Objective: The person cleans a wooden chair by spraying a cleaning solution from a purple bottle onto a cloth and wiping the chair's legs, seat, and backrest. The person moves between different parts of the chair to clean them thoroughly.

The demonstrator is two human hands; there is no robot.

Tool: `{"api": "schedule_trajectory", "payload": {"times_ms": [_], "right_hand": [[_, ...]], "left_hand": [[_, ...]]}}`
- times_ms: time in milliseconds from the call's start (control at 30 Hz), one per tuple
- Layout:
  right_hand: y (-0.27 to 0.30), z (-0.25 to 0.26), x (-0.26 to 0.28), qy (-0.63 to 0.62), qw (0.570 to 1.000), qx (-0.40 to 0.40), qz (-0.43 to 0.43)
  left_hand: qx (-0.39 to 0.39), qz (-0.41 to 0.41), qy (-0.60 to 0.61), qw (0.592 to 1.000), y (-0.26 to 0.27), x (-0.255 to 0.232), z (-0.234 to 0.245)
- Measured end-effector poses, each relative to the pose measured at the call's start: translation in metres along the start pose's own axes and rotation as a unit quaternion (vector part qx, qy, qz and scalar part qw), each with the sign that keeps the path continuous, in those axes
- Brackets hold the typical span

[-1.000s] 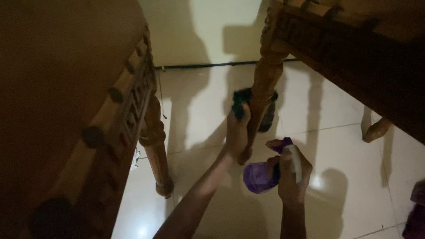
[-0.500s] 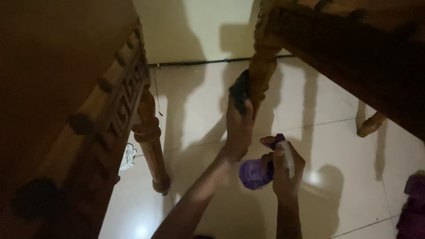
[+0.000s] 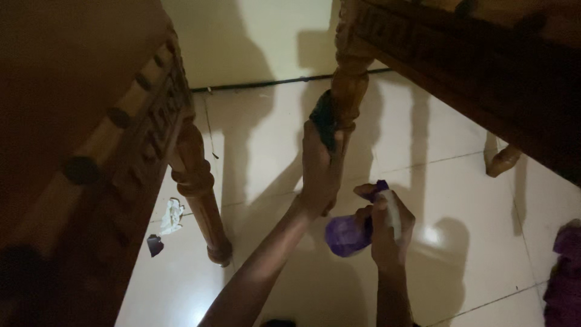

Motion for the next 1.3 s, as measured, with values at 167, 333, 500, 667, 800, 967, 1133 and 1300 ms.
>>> {"api": "schedule_trajectory", "payload": {"times_ms": [167, 333, 500, 667, 800, 967, 1133, 1300], "right_hand": [[-0.003, 0.007, 0.004, -0.078, 0.997, 0.021, 0.018], [0.004, 0.009, 0.004, 0.048, 0.998, -0.010, 0.045], [0.004, 0.010, 0.005, 0.005, 1.000, -0.003, 0.018], [0.004, 0.014, 0.004, -0.010, 0.999, 0.002, 0.044], [0.007, 0.016, 0.000, 0.009, 1.000, -0.017, 0.017], [0.010, 0.016, 0.004, 0.007, 0.999, -0.008, 0.039], [0.012, 0.025, -0.002, 0.089, 0.995, -0.046, 0.010], [0.014, 0.027, 0.004, 0.031, 0.999, -0.031, 0.005]], "left_hand": [[0.053, -0.035, -0.085, 0.994, 0.029, 0.001, 0.003], [0.071, 0.029, -0.111, 0.991, 0.050, 0.011, 0.011], [-0.044, -0.029, 0.047, 0.998, 0.011, -0.013, 0.003], [0.234, -0.112, -0.361, 0.896, 0.040, 0.023, -0.024], [0.271, -0.283, -0.423, 0.817, 0.093, 0.033, -0.019], [0.362, -0.351, -0.574, 0.645, 0.072, 0.006, -0.017], [0.397, -0.292, -0.565, 0.662, 0.026, -0.025, -0.031], [0.447, -0.284, -0.516, 0.673, 0.062, 0.017, -0.045]]}}
Point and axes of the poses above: each hand's wrist, its own y-axis away from the middle knuckle, its own z-axis out of the back of the hand, x = y × z, the point moved 8 cm from there along -y, towards the middle knuckle, and after that the axes turned 9 degrees about -z, right-handed, at the moved point
